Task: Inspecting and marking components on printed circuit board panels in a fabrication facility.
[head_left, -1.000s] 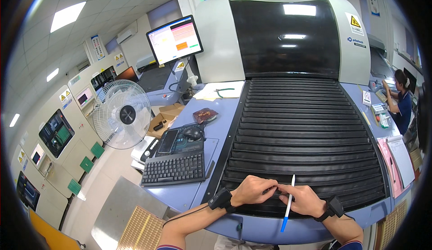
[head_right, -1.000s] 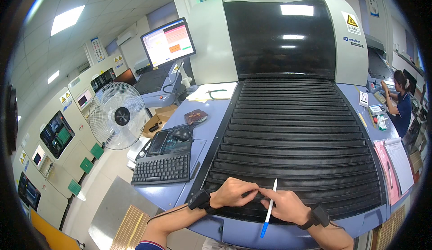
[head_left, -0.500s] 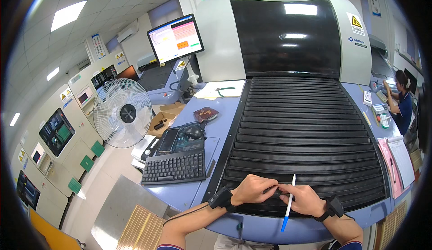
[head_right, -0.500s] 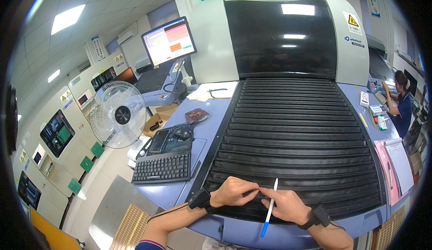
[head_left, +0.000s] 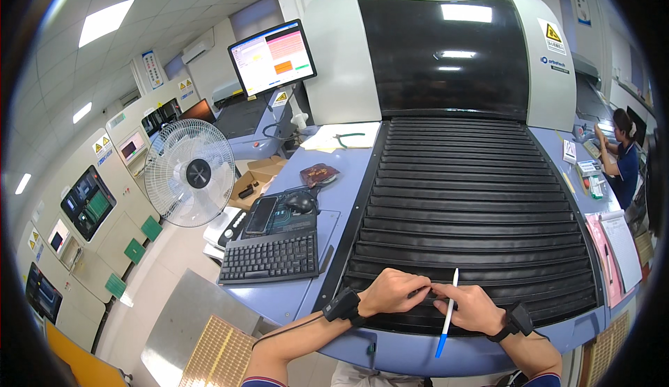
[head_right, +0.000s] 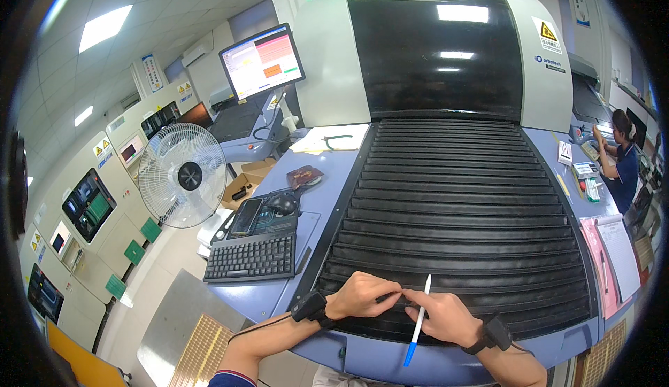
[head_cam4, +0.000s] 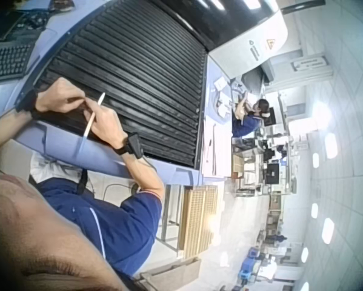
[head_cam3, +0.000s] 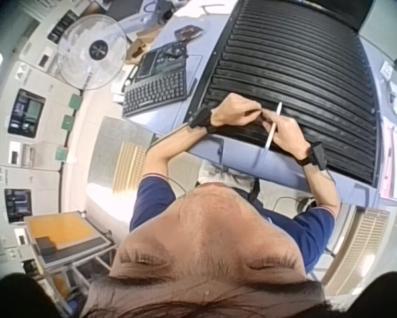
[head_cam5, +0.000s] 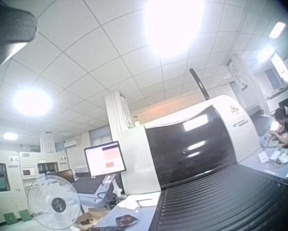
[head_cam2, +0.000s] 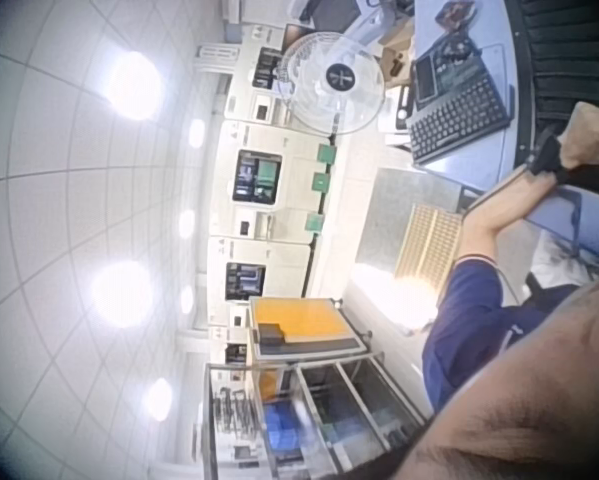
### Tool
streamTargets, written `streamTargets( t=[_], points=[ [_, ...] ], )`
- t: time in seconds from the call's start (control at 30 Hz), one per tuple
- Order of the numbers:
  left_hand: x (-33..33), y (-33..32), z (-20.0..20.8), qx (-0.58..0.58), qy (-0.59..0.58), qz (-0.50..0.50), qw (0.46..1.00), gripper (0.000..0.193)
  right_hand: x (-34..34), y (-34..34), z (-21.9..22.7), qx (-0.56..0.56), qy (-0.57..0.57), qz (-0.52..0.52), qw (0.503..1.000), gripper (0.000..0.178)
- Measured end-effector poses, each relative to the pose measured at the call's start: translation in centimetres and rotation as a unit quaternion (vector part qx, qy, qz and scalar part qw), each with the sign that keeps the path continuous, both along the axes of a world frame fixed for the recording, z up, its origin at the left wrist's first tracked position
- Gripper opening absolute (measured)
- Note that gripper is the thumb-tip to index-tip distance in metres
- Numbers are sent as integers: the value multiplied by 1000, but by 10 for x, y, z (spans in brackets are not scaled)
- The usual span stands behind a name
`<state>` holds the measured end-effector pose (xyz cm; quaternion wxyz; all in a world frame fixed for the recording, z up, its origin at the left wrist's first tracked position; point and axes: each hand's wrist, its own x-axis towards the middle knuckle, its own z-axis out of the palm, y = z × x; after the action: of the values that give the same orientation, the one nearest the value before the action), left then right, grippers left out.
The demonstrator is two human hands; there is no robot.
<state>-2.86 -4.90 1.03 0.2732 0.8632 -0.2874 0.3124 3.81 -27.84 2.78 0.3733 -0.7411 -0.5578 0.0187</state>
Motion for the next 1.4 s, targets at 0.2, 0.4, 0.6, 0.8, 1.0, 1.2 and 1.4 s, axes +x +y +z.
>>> streamTargets(
  t=[0.2,0.4,0.6,0.8,1.0,1.2,1.4],
  points=[
    [0,-1,0,-2,2,-1,1000,11,-1,1,2,-9,5,-4,1000,39],
    [1,-1,0,-10,-15,-2,1000,8,0,1,2,-10,5,-3,1000,39],
    [-1,0,1,5,5,3,1000,10,0,1,2,-8,6,-4,1000,38],
    [-2,2,4,-17,12,20,1000,10,7,1,9,-16,32,-25,999,33],
    [4,27,21,-32,-41,126,991,8,57,-16,13,127,19,-174,976,26],
    [15,63,8,-104,-3,273,956,12,91,-29,5,184,54,-273,943,23],
    [13,69,3,-39,32,383,922,35,102,-30,2,160,46,-297,940,25]
  ],
)
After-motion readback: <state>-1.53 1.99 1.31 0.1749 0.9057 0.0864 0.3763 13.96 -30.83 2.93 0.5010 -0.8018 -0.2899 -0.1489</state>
